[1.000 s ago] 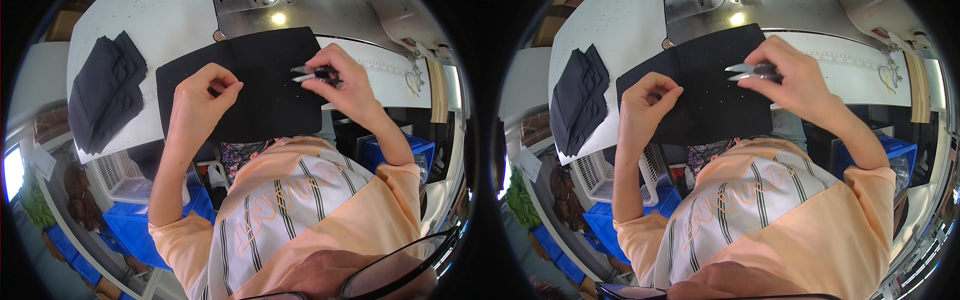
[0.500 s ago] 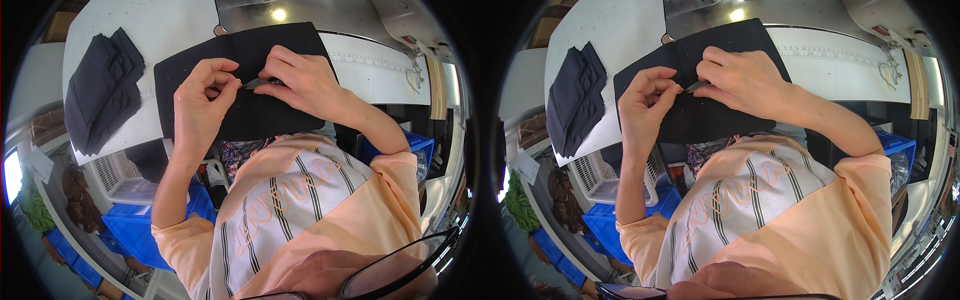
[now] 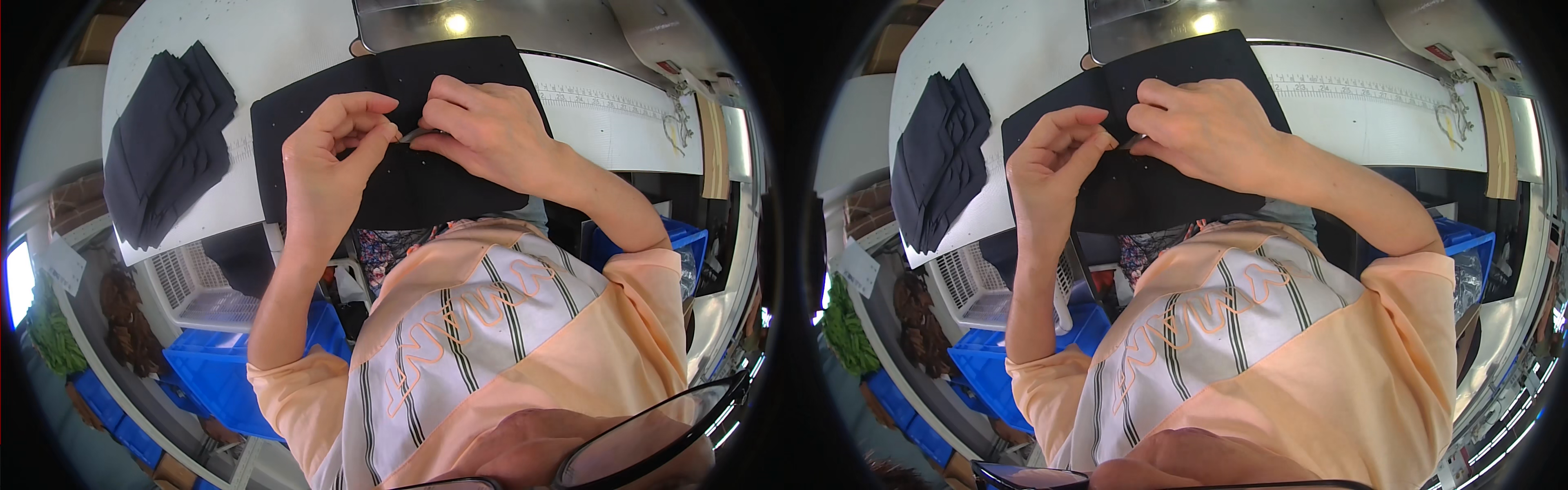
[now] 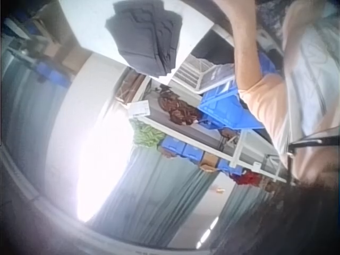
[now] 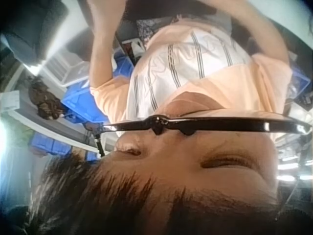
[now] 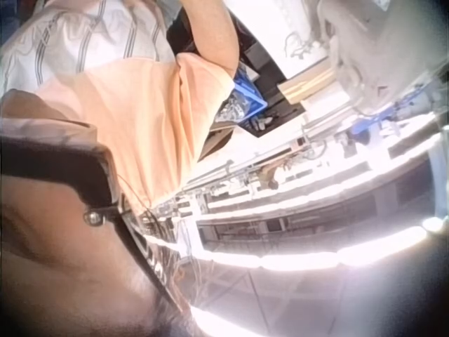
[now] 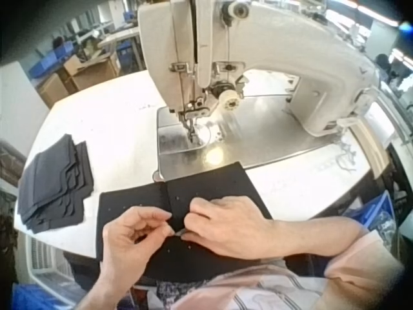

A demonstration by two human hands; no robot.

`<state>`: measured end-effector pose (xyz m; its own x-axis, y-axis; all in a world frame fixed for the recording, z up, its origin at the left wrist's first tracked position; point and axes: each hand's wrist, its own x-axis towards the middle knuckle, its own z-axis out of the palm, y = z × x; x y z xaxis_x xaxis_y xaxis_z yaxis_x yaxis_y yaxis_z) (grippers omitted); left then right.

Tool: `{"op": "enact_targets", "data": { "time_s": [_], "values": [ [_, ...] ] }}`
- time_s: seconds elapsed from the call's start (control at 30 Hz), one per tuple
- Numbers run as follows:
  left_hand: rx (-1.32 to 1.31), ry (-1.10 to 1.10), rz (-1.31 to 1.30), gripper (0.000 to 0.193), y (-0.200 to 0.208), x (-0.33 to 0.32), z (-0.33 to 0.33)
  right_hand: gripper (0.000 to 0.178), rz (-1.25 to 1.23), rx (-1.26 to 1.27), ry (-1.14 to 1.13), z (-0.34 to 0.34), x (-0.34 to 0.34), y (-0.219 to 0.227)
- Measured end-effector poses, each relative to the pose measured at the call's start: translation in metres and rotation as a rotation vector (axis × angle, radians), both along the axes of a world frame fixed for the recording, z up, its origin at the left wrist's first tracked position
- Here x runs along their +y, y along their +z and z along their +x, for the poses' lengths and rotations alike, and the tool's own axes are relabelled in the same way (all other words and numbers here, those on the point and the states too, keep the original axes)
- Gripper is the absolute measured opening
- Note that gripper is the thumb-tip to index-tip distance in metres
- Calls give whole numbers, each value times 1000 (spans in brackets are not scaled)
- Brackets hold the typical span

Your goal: Sewing and trimming black fabric pieces using an industrial sewing machine.

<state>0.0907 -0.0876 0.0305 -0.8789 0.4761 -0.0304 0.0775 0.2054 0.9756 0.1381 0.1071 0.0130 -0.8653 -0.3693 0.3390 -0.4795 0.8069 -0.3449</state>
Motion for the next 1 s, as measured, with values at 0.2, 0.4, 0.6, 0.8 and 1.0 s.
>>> {"op": "enact_targets", "data": {
  "time_s": [0.2, 0.4, 0.6, 0.8, 1.0],
  "values": [
    [-452, -268, -692, 12, 28, -79, 40, 25, -214, -57, -227, -2, 50, 19],
    [997, -12, -994, 25, 2, -61, 112, 19, -376, -127, -415, -9, 120, 2],
    [652, -23, -462, 40, -2, -18, 55, 22, -447, -33, -366, -11, 114, -7],
    [813, 1073, -724, 24, 82, -224, 117, 23, -494, -163, -282, -20, 82, -3],
    [667, 1110, -787, 31, 34, -318, 270, 21, -266, -21, 330, -117, -32, -13]
  ]
}}
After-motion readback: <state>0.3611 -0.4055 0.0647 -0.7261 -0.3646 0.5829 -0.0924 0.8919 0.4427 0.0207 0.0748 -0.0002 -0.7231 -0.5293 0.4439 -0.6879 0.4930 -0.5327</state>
